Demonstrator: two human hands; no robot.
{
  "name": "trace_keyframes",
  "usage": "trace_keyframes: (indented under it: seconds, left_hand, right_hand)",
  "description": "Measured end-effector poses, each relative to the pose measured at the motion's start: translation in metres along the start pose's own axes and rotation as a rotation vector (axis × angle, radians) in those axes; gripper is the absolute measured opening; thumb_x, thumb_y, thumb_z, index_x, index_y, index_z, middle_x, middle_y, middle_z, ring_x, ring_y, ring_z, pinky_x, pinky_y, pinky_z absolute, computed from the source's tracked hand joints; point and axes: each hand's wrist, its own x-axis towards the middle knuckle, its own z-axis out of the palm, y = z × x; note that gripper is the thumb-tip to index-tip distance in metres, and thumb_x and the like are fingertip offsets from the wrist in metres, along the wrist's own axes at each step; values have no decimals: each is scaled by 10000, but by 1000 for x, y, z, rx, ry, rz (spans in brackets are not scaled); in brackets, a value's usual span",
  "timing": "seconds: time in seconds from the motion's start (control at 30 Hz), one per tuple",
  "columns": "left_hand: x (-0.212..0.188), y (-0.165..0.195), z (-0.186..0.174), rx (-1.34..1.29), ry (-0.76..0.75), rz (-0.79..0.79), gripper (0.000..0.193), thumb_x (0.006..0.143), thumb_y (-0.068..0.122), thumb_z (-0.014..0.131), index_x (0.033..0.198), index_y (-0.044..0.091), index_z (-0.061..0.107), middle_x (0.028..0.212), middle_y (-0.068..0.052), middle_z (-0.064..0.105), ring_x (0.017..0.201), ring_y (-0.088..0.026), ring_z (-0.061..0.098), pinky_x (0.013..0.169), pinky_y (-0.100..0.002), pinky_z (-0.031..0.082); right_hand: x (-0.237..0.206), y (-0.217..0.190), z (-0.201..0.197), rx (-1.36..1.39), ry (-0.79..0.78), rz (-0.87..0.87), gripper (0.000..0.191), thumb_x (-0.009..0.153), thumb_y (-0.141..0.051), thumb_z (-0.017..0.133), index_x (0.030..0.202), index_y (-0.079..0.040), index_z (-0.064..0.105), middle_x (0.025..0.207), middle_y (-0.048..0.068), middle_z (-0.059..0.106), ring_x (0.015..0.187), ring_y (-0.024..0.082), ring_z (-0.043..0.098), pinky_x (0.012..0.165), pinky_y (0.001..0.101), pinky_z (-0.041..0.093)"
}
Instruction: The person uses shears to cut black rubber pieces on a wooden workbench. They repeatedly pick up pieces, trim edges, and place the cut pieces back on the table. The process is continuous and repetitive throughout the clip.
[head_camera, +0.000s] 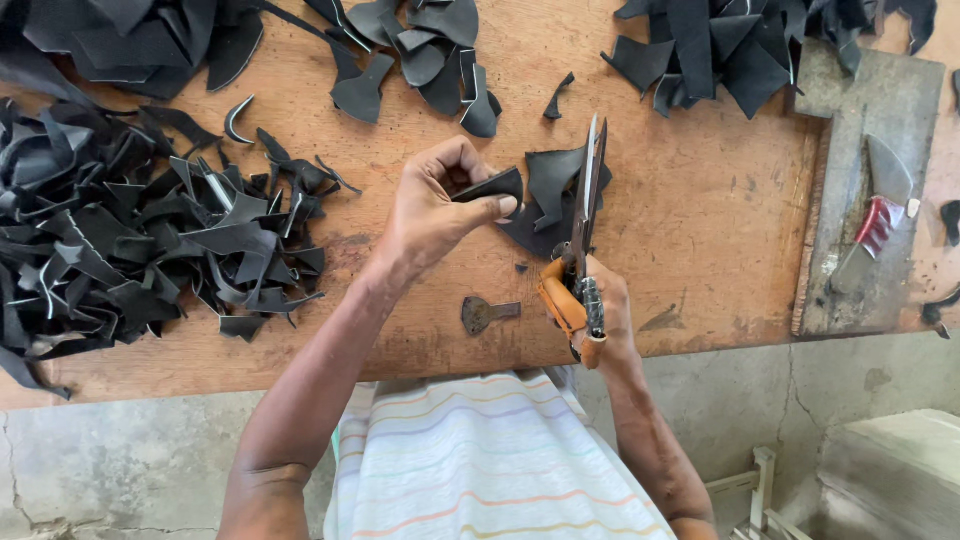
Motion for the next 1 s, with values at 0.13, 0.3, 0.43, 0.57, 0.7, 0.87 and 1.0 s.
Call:
trace_keyframes:
  seconds: [0.13, 0.3, 0.43, 0.57, 0.7, 0.87, 1.0]
  left_hand:
    - [-3, 5, -2, 21, 71, -51, 202, 849, 46, 825, 1011, 5, 712, 866, -54, 740, 749, -86, 685, 658, -239, 560]
    - [2, 16, -1, -126, 2, -113, 166, 988, 154, 732, 1046, 0, 708, 836, -55, 727, 671, -96, 667, 591, -230, 552]
    - [5, 26, 5, -27, -37, -203, 190, 976, 181, 694, 1065, 14, 711, 777, -61, 735, 585, -90, 665, 501, -229, 539]
    - [7, 34, 11, 91, -51, -235, 221, 961, 168, 715, 1130, 26, 729, 774, -40, 728, 579, -54, 626, 493, -207, 507]
    - [7, 36, 13, 155, -41, -202, 209, 969, 174, 713, 1106, 19, 745, 760, -28, 731, 566, -39, 615, 478, -194, 485]
    - [7, 36, 14, 140, -61, -191, 188, 984, 164, 711, 1102, 22, 748, 747, -11, 709, 563, -24, 589, 475, -178, 453]
    - [7, 38, 15, 151, -45, -208, 189, 974, 162, 709, 1099, 27, 753, 721, -10, 706, 532, -23, 577, 455, -181, 449]
  right_hand:
    - [2, -7, -2, -52, -40, 70, 98, 922, -86, 664, 994, -21, 668, 756, -5, 649, 611, 46, 596, 519, 208, 473]
    - [-7, -28, 3, -91, -249, -28, 115, 944, -89, 673, 1025, -9, 653, 823, -5, 580, 707, 44, 517, 600, 209, 413]
    - [-5, -45, 12, -11, -288, 64, 192, 936, -95, 656, 1110, -16, 640, 896, -18, 581, 786, 51, 538, 670, 226, 473]
    - [-2, -60, 15, -280, -302, -49, 155, 944, -103, 664, 1071, -31, 613, 836, 20, 555, 735, 95, 500, 645, 275, 456]
    - [-1, -70, 20, -336, -280, -34, 130, 940, -92, 658, 1045, -42, 601, 858, 41, 553, 767, 113, 521, 677, 297, 502]
    - [2, -76, 23, -376, -309, -177, 144, 922, -56, 661, 1039, -34, 580, 885, 47, 542, 784, 136, 533, 703, 324, 499]
    - [5, -76, 25, -364, -286, -121, 131, 926, -61, 652, 1039, -39, 591, 885, 40, 557, 784, 134, 560, 705, 323, 513]
